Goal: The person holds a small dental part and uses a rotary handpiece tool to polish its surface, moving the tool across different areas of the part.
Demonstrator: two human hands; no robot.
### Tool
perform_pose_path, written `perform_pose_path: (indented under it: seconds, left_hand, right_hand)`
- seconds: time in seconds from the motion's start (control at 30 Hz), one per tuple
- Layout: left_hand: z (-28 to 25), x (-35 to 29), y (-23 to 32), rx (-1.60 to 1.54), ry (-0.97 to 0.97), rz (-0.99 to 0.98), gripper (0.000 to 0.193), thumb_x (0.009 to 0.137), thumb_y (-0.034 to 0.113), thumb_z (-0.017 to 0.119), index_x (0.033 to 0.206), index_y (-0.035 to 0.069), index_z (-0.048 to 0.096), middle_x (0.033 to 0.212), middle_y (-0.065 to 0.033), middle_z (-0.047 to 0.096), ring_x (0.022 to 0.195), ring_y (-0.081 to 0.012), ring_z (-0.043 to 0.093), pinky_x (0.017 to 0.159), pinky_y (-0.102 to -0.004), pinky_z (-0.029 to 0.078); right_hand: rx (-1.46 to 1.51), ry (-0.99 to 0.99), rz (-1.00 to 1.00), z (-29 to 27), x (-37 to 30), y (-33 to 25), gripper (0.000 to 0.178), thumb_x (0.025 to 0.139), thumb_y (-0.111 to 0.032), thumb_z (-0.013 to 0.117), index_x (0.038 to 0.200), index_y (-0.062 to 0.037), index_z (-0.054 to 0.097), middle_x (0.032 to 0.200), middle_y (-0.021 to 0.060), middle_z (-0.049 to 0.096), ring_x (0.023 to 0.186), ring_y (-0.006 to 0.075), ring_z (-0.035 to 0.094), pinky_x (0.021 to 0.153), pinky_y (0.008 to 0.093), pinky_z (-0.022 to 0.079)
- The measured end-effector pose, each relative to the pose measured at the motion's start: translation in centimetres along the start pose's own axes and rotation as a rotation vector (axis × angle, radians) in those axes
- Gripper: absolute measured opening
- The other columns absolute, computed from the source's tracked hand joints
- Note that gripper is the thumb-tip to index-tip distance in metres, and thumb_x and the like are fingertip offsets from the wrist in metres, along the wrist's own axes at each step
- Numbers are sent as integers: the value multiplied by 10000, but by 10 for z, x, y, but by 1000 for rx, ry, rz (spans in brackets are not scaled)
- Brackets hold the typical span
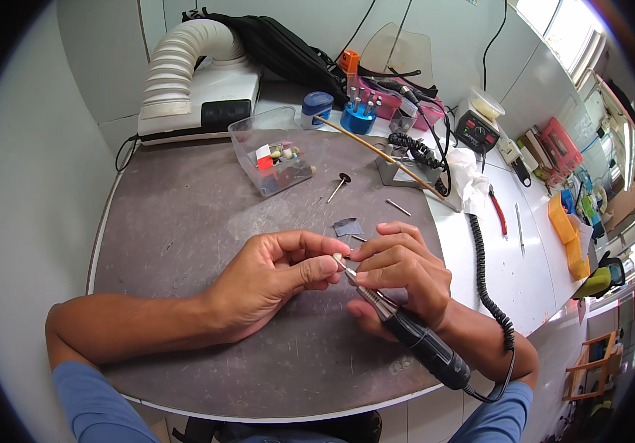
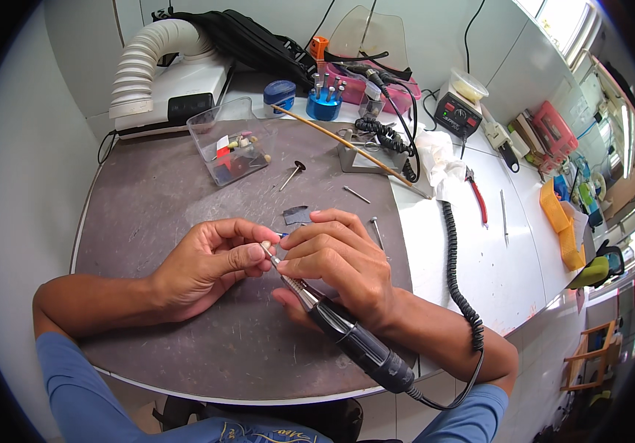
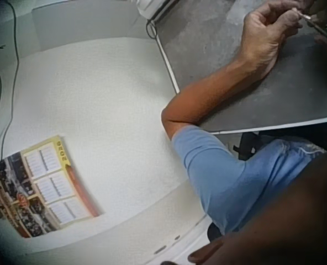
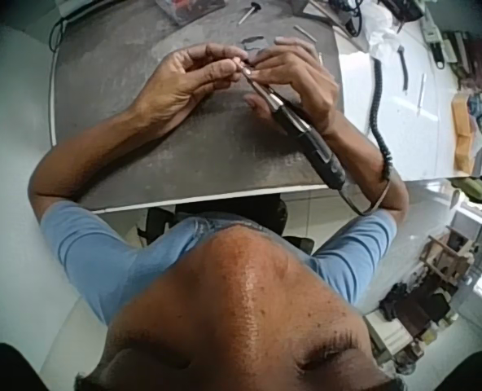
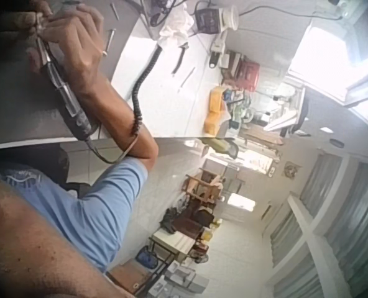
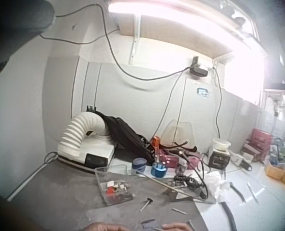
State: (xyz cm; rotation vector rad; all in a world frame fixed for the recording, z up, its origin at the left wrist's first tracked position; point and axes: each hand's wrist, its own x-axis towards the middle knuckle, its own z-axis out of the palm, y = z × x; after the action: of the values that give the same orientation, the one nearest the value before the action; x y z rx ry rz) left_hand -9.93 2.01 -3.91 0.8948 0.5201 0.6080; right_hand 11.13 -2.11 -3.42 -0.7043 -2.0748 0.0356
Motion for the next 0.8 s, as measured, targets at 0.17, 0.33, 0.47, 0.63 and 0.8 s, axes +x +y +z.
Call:
perform_pose_path:
  seconds: [0.17,0.33,0.47,0.63,0.8]
  left_hand:
    - [-1,-1,1,6,-1,-10,253,902,80,636,1140,-2,603,999,-54,640,922,-97,601,846,-235,503]
    - [-1,-1,1,11,4,-19,254,901,77,637,1140,-2,604,1016,-55,634,928,-97,598,855,-236,500]
    - [0,-2,2,15,4,-20,254,900,75,638,1140,-1,603,1022,-52,630,931,-94,589,864,-240,496]
    - [0,-2,2,17,7,-19,256,900,81,640,1140,-1,603,1032,-51,625,930,-91,585,865,-237,496]
    - [-1,-1,1,-6,-7,-29,259,898,83,643,1140,-1,603,1035,-51,619,929,-86,582,866,-227,497]
  right_hand:
    - [-8,1,14,0,0,2,267,695,-123,802,879,-72,615,822,54,676,854,215,672,866,427,481]
    - [1,0,2,1,0,2,278,693,-123,805,887,-71,613,825,56,676,851,216,672,862,426,481]
    - [8,-7,6,0,0,1,286,683,-118,810,885,-70,613,825,60,672,844,216,671,857,423,483]
    - [9,-1,10,1,0,2,289,681,-114,810,887,-68,613,822,60,668,841,214,671,854,422,484]
    - [16,-2,-2,2,1,1,289,685,-113,809,893,-67,614,817,57,667,836,212,671,849,421,486]
